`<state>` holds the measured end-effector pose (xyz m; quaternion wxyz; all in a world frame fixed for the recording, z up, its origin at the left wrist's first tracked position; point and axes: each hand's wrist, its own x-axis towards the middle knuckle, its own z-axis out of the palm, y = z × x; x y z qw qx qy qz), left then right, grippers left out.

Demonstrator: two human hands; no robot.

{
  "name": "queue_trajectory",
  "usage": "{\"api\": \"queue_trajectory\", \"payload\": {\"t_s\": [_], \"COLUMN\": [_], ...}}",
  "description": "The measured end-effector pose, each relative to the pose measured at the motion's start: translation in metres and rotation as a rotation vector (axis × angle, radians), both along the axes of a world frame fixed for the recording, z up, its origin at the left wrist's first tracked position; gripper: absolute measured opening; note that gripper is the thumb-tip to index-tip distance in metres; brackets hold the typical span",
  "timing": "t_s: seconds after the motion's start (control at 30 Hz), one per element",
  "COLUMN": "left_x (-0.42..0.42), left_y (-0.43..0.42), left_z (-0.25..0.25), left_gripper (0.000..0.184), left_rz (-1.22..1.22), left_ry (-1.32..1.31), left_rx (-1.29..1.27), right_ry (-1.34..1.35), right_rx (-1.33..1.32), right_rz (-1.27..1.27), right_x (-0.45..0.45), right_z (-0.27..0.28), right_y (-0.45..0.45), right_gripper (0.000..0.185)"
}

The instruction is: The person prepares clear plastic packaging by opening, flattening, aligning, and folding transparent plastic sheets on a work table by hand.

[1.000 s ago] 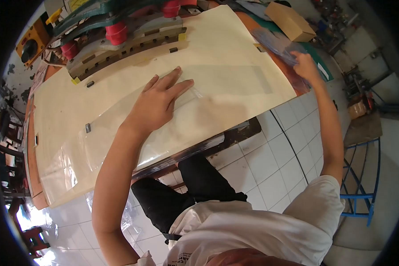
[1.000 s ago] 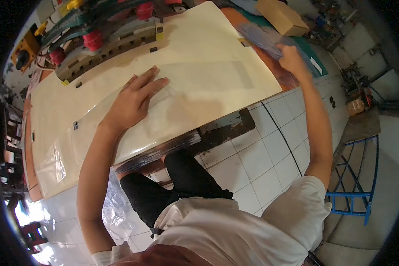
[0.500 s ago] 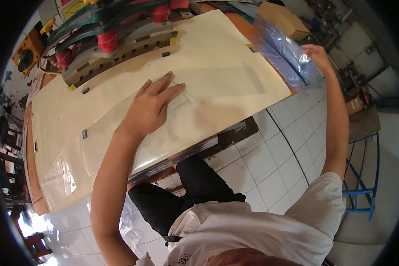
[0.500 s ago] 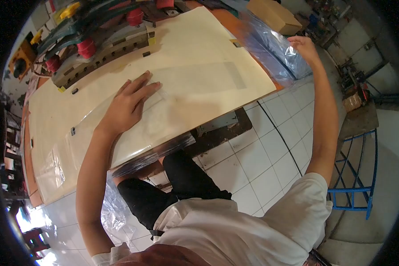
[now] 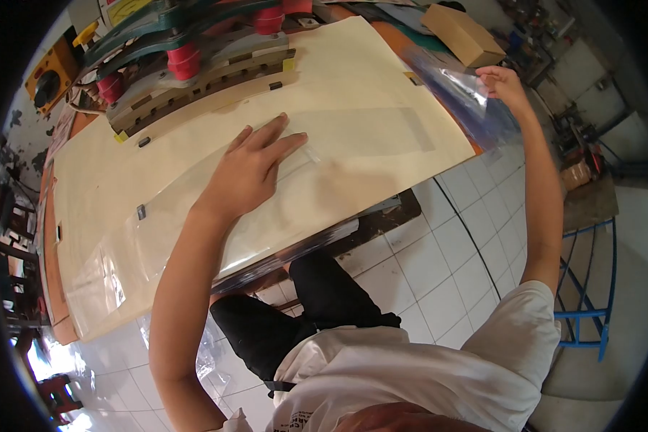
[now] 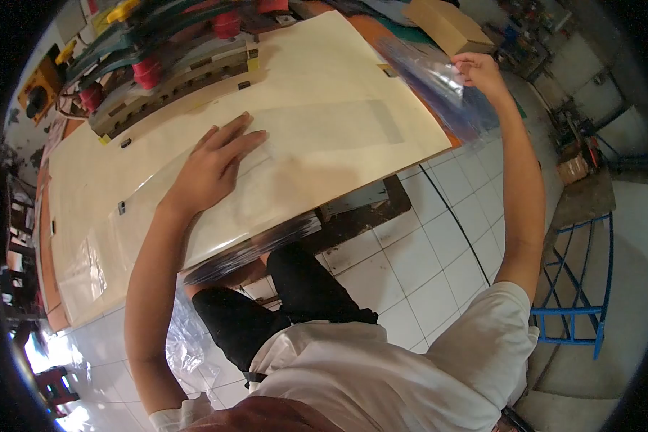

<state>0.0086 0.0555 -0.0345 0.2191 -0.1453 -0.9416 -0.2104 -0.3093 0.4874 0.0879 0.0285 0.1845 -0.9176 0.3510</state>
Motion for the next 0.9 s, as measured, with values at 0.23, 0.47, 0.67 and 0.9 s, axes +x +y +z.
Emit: {"api": "queue_trajectory", "payload": {"t_s": [0.23,0.47,0.67,0.9], "left_x": [-0.002,-0.003,-0.002,-0.001], "left_y": [-0.001,-0.001,0.0,0.0], "left_z": [-0.003,-0.004,-0.002,-0.001], "left_gripper": [0.045,0.046,0.044,0.045], "left_rz": [-0.013,0.009,-0.006,0.005], "left_ry": [0.021,-0.019,-0.003,-0.01], "left_rx": [0.003,0.007,0.032,0.027], "right_ry": [0.133,0.376,0.411,0.155], "right_rx": [-0.051,0.447,0.648,0.686], "right_rz": [0.022,0.207,-0.139,-0.16], "right_x": [0.01,0.106,0.038,0.024], "right_z": [0.002,-0.047,-0.082,-0.093], "right_y": [-0.004,-0.077,-0.019,0.005], "right_gripper": [0.023,0.029,0.066,0.079]}}
